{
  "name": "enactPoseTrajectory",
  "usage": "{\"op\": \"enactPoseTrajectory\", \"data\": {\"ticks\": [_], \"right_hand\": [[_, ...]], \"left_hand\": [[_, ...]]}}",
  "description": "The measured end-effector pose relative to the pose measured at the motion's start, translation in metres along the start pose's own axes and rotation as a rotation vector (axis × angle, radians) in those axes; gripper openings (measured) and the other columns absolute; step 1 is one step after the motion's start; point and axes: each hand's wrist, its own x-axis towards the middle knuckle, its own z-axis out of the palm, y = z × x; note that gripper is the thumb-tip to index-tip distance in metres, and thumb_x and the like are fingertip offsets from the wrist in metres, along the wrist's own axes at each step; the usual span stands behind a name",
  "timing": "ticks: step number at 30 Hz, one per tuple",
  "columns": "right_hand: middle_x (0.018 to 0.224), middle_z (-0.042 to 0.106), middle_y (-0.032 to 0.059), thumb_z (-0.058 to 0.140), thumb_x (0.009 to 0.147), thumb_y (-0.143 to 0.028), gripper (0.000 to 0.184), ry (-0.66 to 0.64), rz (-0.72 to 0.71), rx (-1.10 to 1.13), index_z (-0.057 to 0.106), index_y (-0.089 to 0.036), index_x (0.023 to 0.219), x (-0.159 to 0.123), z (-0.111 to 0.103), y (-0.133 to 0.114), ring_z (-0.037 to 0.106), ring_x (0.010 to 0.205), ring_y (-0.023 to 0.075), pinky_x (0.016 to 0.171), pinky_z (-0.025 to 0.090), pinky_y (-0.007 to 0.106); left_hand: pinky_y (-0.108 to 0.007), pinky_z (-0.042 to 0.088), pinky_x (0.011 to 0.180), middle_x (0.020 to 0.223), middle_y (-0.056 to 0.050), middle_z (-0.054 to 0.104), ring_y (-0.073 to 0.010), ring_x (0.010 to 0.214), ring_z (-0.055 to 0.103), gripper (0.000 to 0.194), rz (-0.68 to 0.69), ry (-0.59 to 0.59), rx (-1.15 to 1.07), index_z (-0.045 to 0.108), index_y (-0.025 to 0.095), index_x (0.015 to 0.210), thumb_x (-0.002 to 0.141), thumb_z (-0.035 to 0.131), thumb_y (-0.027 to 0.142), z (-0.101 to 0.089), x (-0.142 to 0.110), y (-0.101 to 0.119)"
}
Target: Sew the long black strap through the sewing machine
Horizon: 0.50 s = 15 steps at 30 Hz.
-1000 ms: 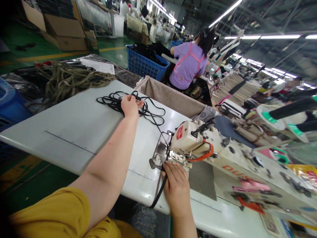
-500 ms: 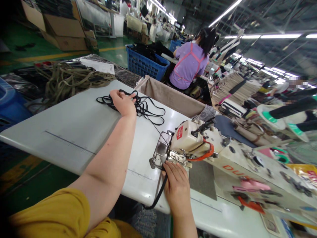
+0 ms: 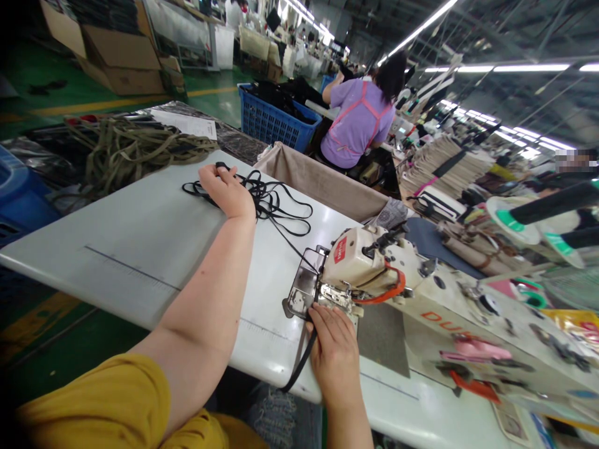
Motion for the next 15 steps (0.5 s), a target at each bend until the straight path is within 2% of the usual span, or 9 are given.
{"op": "enactPoseTrajectory", "data": {"ticks": [4, 9, 12, 15], "right_hand": [[0.129, 0.078, 0.0084, 0.06, 0.108, -0.023, 0.028, 0.003, -0.004, -0.003, 0.071, -0.023, 0.135, 0.002, -0.001, -0.001, 0.074, 0.12, 0.0233, 0.117, 0.052, 0.046], [0.128, 0.078, 0.0091, 0.058, 0.109, -0.023, 0.028, 0.004, -0.009, -0.013, 0.071, -0.022, 0.134, 0.003, -0.001, -0.001, 0.074, 0.119, 0.0233, 0.116, 0.052, 0.046], [0.129, 0.077, 0.0097, 0.059, 0.109, -0.023, 0.026, 0.001, -0.012, -0.011, 0.071, -0.021, 0.132, 0.003, 0.0, -0.001, 0.073, 0.12, 0.0233, 0.117, 0.051, 0.046], [0.13, 0.077, 0.009, 0.059, 0.109, -0.023, 0.026, -0.001, -0.009, -0.008, 0.071, -0.021, 0.132, 0.003, 0.0, -0.001, 0.073, 0.12, 0.0235, 0.117, 0.051, 0.047]], "left_hand": [[-0.041, 0.046, 0.12, 0.125, -0.012, 0.057, -0.0223, 0.13, 0.062, 0.019, 0.078, 0.074, 0.079, 0.058, 0.021, 0.109, 0.105, 0.04, 0.015, -0.003, 0.0, -0.001], [-0.042, 0.044, 0.123, 0.132, -0.014, 0.056, -0.0255, 0.14, 0.054, 0.017, 0.117, 0.024, 0.123, 0.058, 0.022, 0.118, 0.108, 0.045, 0.025, -0.006, -0.002, 0.002], [-0.042, 0.042, 0.125, 0.132, -0.016, 0.057, -0.0265, 0.141, 0.054, 0.021, 0.157, 0.017, 0.206, 0.059, 0.02, 0.118, 0.109, 0.04, 0.025, -0.007, -0.007, 0.009], [-0.045, 0.038, 0.127, 0.137, -0.017, 0.058, -0.0288, 0.146, 0.051, 0.024, 0.167, -0.031, 0.266, 0.059, 0.019, 0.123, 0.106, 0.043, 0.022, -0.009, -0.012, 0.018]]}}
